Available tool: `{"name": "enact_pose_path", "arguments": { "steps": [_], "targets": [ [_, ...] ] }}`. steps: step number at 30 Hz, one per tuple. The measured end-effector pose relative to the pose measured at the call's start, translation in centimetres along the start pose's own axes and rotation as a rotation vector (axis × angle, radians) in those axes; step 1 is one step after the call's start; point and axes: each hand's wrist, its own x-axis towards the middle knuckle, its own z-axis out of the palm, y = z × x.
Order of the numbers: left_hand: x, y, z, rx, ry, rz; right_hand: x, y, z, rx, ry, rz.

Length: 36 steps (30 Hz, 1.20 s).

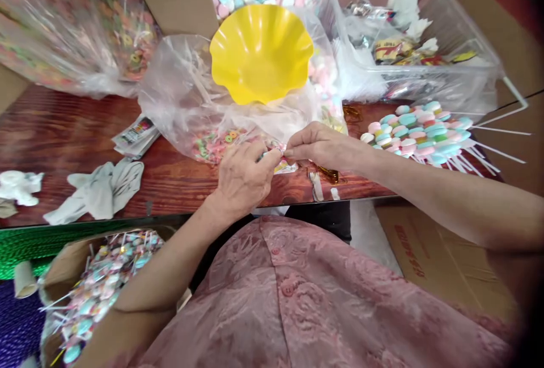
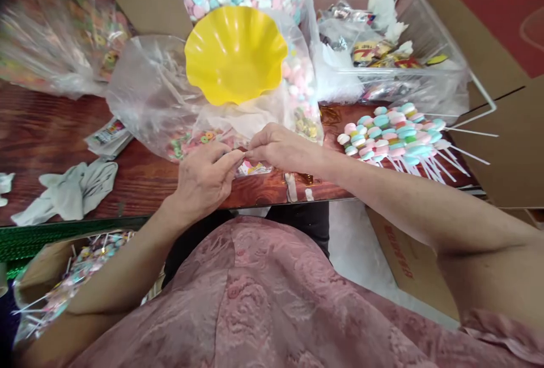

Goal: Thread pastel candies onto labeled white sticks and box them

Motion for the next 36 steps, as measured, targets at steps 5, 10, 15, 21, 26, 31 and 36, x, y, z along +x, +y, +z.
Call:
{"name": "enact_pose_path", "arguments": {
  "steps": [5,10,15,21,26,31,36],
  "targets": [
    [-1.3,-0.2,0.8,-0.674,-0.004,-0.431,-5.4,1.5,0.1,-0.504,0.555,-0.236],
    [-3.0,0.4,1.1,-1.294,-0.19,-0.869,-12.4,5.5,5.7,-0.411,0.52,-0.187],
    [-2.7,2.0,2.9,-1.458,-0.278,-0.97,-13.5,7.6,10.7,-0.46,0.497,-0.055],
    [-2.9,3.0,3.4,-1.447,-0.345,-0.955,-12.4,7.9,10.2,-0.463,0.383,-0.046],
    [-3.7,2.5,2.6,-1.453,-0.324,-0.992,-11.7,7.0,8.3,-0.408,0.13,0.069],
    [-4.2,2.3,2.5,-1.449,-0.314,-0.995,-11.1,6.0,8.5,-0.333,0.195,0.214],
    [-4.5,2.2,2.8,-1.434,-0.32,-0.99,-10.2,5.4,10.7,-0.417,0.384,0.373]
  ]
}}
